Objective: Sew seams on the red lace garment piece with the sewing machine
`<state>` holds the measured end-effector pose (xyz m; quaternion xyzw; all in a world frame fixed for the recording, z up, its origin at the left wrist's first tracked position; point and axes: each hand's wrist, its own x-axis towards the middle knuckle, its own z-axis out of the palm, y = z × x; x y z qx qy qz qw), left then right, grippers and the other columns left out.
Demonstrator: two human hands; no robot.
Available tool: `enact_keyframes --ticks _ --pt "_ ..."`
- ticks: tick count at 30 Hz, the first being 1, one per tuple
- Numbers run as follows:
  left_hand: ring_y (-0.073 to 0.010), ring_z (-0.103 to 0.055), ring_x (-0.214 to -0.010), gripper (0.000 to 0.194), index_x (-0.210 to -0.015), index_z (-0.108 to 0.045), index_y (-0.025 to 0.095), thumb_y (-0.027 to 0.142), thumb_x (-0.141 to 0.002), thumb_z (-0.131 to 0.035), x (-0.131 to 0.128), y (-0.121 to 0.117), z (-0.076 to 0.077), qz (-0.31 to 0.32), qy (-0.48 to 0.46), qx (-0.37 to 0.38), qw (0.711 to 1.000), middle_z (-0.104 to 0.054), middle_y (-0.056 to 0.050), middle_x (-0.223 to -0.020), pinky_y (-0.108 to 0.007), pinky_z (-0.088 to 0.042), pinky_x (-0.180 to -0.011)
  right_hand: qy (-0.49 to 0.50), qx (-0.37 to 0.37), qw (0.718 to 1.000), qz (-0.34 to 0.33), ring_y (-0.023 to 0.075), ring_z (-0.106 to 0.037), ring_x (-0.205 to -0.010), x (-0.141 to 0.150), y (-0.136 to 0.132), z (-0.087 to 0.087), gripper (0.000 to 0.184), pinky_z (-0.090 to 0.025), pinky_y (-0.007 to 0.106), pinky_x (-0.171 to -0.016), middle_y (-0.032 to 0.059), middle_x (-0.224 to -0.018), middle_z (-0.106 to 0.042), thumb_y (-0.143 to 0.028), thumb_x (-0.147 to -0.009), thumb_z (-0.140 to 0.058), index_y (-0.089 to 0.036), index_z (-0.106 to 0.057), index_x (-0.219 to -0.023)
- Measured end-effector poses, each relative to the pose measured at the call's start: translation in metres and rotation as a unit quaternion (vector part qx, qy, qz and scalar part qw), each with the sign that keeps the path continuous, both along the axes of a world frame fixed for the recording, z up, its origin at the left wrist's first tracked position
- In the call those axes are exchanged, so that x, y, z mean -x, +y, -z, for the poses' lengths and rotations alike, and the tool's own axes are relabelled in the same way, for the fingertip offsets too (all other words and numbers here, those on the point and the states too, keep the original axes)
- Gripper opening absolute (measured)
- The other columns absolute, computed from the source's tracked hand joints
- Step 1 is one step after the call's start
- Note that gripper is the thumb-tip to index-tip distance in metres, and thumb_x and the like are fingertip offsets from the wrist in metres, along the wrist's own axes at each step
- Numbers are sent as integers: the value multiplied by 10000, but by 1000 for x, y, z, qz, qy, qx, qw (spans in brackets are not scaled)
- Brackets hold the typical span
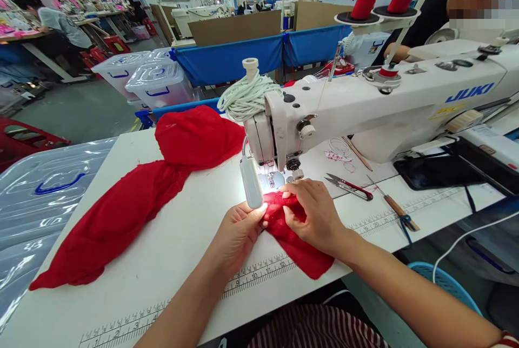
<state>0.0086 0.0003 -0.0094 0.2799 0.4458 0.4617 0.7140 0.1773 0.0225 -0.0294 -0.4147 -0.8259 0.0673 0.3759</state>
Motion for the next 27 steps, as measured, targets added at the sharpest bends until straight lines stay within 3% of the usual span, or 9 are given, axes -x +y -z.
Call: enact_keyframes --ticks 11,20,24,27 --pt "-74 -455 -591 252 -605 -621 119 303 -720 -749 1 0 2 1 3 3 1000 -556 0 -628 -209 -442 -623 8 -15 1000 -3 197 -564 -813 -1 1 -1 376 -404 369 -761 38 -867 -636 -13 -780 -429 -197 -491 -1102" --pt "-73 -514 -632 212 -674 -669 121 291 -661 -797 1 2 5 -31 -12 14 999 -622 -15 -699 -187 -490 -634 19 -33 999 9 200 -556 -794 -1 2 2 422 -406 369 -734 41 -886 -645 16 -792 -396 -215 -493 -1131" --pt "-74 -545 -643 175 -655 -653 132 242 -678 -788 1 0 4 -25 -29 9 999 -590 14 -632 -193 -512 -697 29 -73 996 43 216 -562 -835 -1 1 2 377 -436 375 -725 74 -928 -628 18 -786 -409 -203 -516 -1072" --pt "-97 -587 -675 149 -641 -638 144 195 -692 -768 0 -3 2 -15 -57 11 998 -606 7 -639 -232 -524 -754 49 -109 993 1 202 -562 -822 0 -3 1 282 -470 343 -688 77 -912 -596 -22 -812 -435 -199 -523 -1013"
